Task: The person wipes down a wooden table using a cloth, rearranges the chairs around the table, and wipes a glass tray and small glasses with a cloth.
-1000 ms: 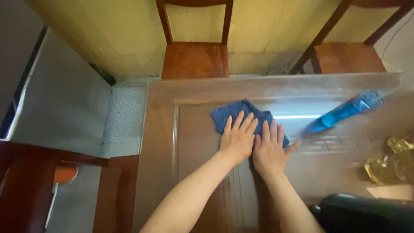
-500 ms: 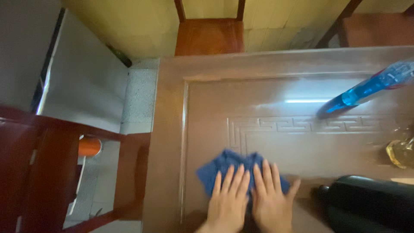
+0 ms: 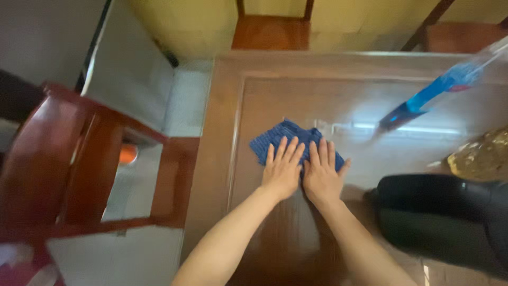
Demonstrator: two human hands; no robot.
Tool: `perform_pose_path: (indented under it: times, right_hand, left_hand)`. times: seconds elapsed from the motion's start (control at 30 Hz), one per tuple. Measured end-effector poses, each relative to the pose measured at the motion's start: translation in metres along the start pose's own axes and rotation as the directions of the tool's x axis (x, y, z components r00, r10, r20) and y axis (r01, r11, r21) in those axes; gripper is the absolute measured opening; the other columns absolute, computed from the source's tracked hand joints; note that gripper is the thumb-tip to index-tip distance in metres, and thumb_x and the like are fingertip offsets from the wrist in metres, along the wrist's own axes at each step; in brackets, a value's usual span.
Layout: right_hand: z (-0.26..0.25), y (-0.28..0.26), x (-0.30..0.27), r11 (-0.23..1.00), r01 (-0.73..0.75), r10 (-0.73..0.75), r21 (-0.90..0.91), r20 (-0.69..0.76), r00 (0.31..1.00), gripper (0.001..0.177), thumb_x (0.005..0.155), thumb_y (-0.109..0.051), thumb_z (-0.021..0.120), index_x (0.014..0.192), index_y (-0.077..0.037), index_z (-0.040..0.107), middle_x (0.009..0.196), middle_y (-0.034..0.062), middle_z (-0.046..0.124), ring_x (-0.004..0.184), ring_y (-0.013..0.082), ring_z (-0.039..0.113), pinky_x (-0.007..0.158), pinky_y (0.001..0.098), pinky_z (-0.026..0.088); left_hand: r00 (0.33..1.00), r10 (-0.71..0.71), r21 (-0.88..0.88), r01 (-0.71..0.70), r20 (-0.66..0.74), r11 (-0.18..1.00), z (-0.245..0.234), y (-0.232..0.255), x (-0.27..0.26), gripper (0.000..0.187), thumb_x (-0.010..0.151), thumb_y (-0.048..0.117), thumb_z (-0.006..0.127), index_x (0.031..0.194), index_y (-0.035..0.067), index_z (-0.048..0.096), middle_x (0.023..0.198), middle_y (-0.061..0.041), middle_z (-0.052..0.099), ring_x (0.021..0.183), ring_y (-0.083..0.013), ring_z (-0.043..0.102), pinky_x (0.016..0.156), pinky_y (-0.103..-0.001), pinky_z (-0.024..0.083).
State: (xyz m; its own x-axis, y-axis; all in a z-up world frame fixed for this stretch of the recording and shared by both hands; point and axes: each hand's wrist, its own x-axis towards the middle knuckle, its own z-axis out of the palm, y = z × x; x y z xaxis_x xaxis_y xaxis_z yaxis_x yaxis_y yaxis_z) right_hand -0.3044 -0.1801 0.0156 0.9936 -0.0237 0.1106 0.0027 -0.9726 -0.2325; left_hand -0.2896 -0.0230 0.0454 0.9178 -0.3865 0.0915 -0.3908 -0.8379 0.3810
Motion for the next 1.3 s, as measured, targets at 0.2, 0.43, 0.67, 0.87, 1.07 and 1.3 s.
perform_pose_path:
  times: [0.2, 0.43, 0.67, 0.87, 1.07, 1.3]
  right_hand:
    - [-0.038, 0.007, -0.137, 0.995, 0.103, -0.102, -0.014, 0.054, 0.993, 0.064, 0.104, -0.038, 0.052, 0.164, -0.016, 0.045, 0.178, 0.011, 0.031, 0.166, 0.029, 0.025, 0.124, 0.0815, 0.01]
    - [-0.07, 0.024, -0.215, 0.985, 0.14, -0.155, 0.105, 0.151, 0.976, 0.071, 0.099, -0.036, 0.059, 0.166, -0.019, 0.045, 0.177, 0.0082, 0.031, 0.165, 0.0269, 0.02, 0.125, 0.0777, 0.009]
    - [-0.091, 0.057, -0.234, 0.944, 0.313, -0.326, 0.107, 0.14, 0.935, 0.073, 0.1, -0.039, 0.057, 0.167, -0.016, 0.042, 0.18, 0.0099, 0.031, 0.165, 0.0276, 0.021, 0.123, 0.0801, 0.006]
    - [-0.082, 0.071, -0.253, 0.881, 0.47, -0.469, 0.043, 0.193, 0.862, 0.071, 0.103, -0.034, 0.053, 0.167, -0.009, 0.035, 0.178, 0.0131, 0.028, 0.166, 0.0286, 0.02, 0.129, 0.0697, 0.012]
    - [-0.051, 0.068, -0.199, 0.851, 0.524, -0.515, 0.04, 0.263, 0.816, 0.075, 0.101, -0.031, 0.052, 0.17, -0.01, 0.031, 0.181, 0.0133, 0.024, 0.166, 0.0313, 0.017, 0.13, 0.0617, 0.016]
    - [-0.02, 0.012, -0.121, 0.894, 0.446, -0.421, -0.053, 0.246, 0.873, 0.071, 0.106, -0.03, 0.047, 0.17, -0.007, 0.029, 0.182, 0.0155, 0.021, 0.168, 0.0358, 0.015, 0.128, 0.0659, 0.015]
  left_hand:
    - [0.995, -0.096, -0.075, 0.095, -0.014, 0.993, -0.005, 0.083, -0.142, 0.069, 0.103, 0.023, 0.061, 0.167, 0.006, 0.044, 0.178, -0.017, 0.035, 0.166, -0.042, 0.024, 0.133, -0.065, 0.013]
    - [0.978, -0.201, -0.037, 0.199, -0.05, 0.979, 0.012, 0.138, -0.214, 0.068, 0.103, 0.022, 0.059, 0.166, 0.004, 0.042, 0.178, -0.018, 0.03, 0.166, -0.0433, 0.02, 0.131, -0.065, 0.011]
    - [0.971, -0.233, -0.003, 0.234, -0.051, 0.972, 0.026, 0.172, -0.232, 0.069, 0.103, 0.019, 0.058, 0.167, 0.004, 0.04, 0.179, -0.018, 0.027, 0.166, -0.0441, 0.017, 0.13, -0.066, 0.01]
    - [0.944, -0.328, -0.044, 0.326, -0.042, 0.944, 0.025, 0.189, -0.251, 0.067, 0.105, 0.019, 0.057, 0.168, 0.004, 0.041, 0.179, -0.019, 0.031, 0.167, -0.0444, 0.019, 0.132, -0.067, 0.01]
    - [0.97, -0.24, -0.08, 0.236, -0.04, 0.968, 0.017, 0.169, -0.239, 0.071, 0.105, 0.024, 0.062, 0.169, 0.006, 0.041, 0.179, -0.018, 0.034, 0.167, -0.0434, 0.022, 0.132, -0.065, 0.013]
    - [0.945, -0.314, -0.039, 0.312, -0.088, 0.949, 0.016, 0.096, -0.172, 0.07, 0.104, 0.025, 0.062, 0.17, 0.016, 0.039, 0.181, -0.01, 0.031, 0.169, -0.0351, 0.02, 0.133, -0.065, 0.013]
